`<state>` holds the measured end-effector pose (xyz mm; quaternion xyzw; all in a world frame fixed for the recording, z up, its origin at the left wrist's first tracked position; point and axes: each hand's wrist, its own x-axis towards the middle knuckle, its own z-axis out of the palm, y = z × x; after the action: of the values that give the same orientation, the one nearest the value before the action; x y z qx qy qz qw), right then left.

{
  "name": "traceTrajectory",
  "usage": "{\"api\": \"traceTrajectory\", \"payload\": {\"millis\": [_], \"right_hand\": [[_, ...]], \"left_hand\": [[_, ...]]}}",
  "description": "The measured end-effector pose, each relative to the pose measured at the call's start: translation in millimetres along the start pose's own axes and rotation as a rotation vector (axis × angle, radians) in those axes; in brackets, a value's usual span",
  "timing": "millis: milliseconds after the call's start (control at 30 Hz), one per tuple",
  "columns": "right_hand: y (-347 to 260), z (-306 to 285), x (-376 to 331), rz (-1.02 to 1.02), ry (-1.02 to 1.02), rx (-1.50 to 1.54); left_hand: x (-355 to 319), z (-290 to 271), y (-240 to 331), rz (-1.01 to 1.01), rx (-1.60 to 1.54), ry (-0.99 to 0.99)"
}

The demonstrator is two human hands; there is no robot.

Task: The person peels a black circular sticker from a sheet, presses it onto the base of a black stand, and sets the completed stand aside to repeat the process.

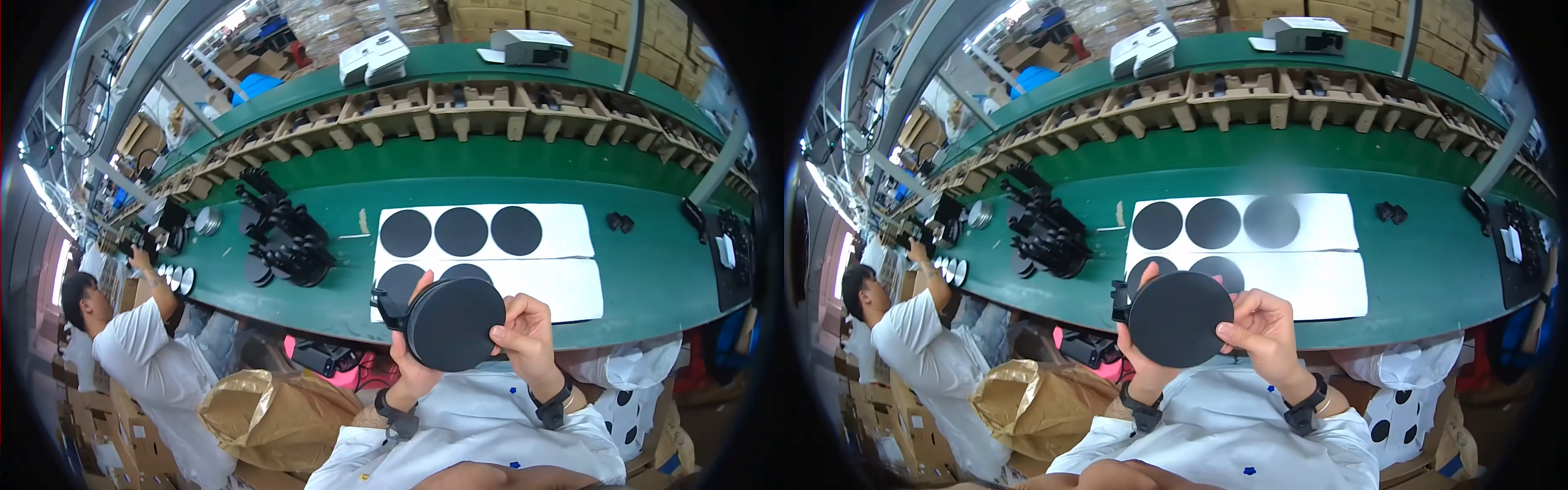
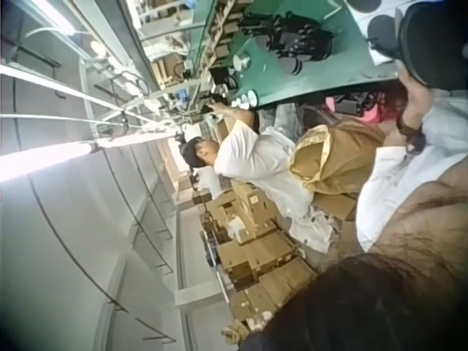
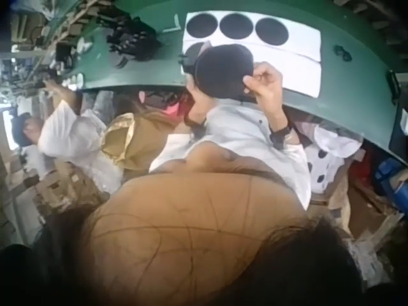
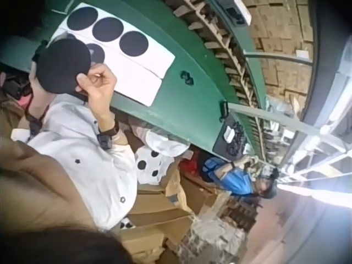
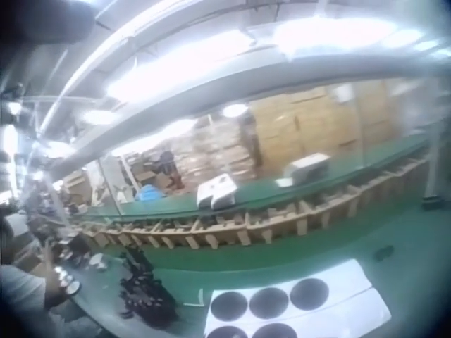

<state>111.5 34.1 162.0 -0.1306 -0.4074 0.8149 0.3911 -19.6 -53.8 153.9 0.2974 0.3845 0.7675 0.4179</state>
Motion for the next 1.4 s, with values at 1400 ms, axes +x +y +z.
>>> {"api": "traceTrajectory", "payload": {"millis": [1400], "right_hand": [[-167, -171, -16, -0.206, 0.216, -1.288]], "left_hand": [[23, 188, -126, 0.126, -0.101, -0.261]]}}
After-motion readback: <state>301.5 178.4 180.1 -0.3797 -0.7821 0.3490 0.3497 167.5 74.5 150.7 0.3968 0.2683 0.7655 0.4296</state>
